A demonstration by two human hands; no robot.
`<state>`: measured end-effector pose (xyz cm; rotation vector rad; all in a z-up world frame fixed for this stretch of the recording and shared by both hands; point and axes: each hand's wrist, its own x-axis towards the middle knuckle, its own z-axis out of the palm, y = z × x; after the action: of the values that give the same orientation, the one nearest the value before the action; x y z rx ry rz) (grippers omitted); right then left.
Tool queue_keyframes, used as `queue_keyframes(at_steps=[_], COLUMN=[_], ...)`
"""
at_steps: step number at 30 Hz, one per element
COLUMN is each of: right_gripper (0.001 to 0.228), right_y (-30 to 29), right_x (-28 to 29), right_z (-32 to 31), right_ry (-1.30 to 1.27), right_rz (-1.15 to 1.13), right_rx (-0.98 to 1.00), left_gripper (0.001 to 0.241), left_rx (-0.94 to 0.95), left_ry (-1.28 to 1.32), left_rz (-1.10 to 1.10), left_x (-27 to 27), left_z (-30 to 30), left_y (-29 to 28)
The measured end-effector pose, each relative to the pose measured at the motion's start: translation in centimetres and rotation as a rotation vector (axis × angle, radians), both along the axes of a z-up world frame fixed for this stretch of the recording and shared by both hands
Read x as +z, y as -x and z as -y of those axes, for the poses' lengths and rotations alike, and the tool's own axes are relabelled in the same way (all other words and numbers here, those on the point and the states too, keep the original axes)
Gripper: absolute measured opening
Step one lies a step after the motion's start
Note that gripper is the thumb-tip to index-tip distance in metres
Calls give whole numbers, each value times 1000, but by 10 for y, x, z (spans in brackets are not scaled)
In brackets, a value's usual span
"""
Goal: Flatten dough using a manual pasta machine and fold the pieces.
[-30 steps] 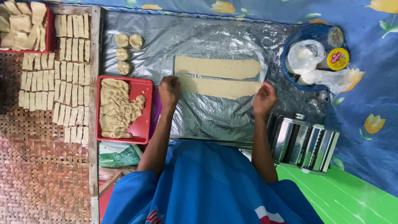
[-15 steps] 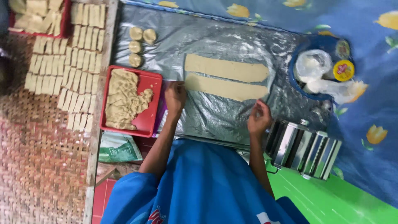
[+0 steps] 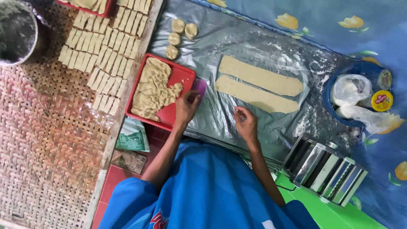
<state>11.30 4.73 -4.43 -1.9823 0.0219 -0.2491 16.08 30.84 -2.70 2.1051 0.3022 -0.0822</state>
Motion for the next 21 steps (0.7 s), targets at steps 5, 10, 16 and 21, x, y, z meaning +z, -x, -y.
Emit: queue_keyframes(at_steps=[5, 10, 16, 21], right_gripper=[20, 21, 16, 17], right_y=[3, 12, 24, 50], right_x=[7, -3, 6, 11], right_z=[-41, -70, -112, -123], right_ry=[-28, 18, 102, 26], right_rz=[-99, -129, -112, -286], right_rx=[90, 64, -35, -198], left_gripper=[17, 17, 23, 39], left_rx=[-8, -39, -217, -484], left_ry=[31, -4, -233, -415], left_rz=[140, 177, 323, 466], left_x=[10, 23, 0, 11], left_z=[-33, -68, -78, -67], left_y=[-32, -80, -157, -215])
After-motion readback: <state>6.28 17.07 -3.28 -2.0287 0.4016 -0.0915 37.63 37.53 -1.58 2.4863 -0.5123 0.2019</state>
